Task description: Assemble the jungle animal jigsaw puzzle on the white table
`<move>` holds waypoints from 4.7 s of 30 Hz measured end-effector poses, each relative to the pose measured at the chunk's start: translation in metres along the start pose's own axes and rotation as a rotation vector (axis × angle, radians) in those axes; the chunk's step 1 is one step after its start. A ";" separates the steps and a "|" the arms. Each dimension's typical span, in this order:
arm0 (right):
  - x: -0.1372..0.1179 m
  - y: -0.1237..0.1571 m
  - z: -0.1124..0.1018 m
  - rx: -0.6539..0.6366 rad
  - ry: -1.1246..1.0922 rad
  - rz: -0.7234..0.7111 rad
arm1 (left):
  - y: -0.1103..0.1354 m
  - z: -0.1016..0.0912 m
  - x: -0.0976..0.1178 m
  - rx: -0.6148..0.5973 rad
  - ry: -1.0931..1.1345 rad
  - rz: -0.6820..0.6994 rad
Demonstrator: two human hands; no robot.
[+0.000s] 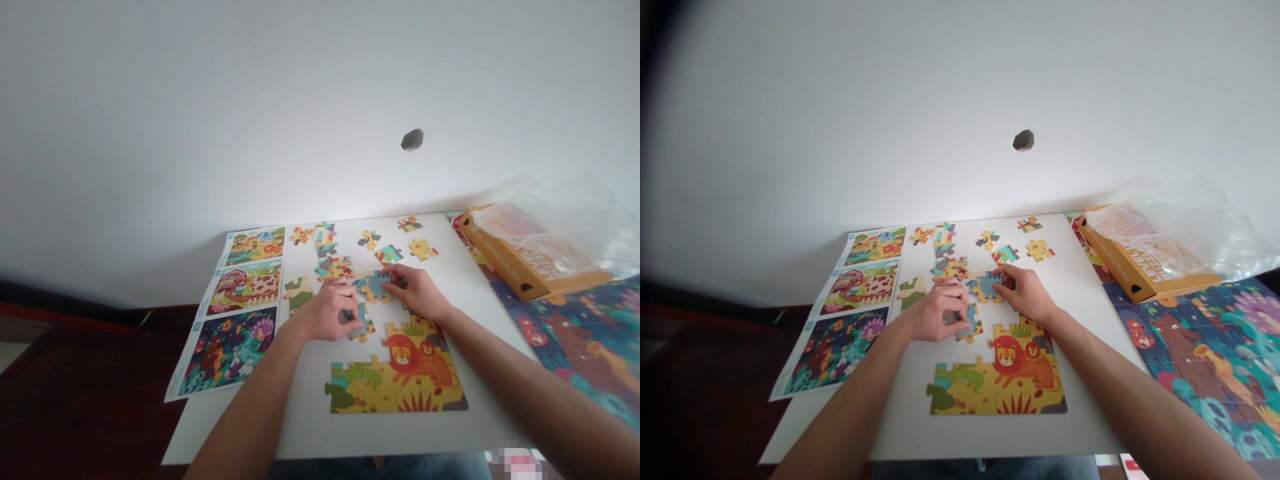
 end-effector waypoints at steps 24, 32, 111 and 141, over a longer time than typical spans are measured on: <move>-0.032 0.017 0.005 -0.209 0.466 -0.315 | 0.007 -0.012 -0.012 0.053 -0.144 -0.165; -0.033 0.017 0.010 -0.203 0.513 -0.293 | 0.004 0.001 -0.016 0.099 -0.138 -0.095; -0.034 0.015 -0.006 -0.117 0.446 -0.364 | 0.010 -0.029 -0.024 0.283 -0.227 -0.071; -0.085 0.037 0.050 -0.316 0.423 -0.653 | 0.002 -0.014 -0.030 0.273 -0.175 -0.060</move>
Point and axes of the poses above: each hand's wrist, its own y-axis away from the middle knuckle, its own z-axis out of the palm, x = y × z, the point moved 4 cm from there along -y, towards the middle knuckle, and after that the axes turned 9 degrees about y, right-handed, at the moved point
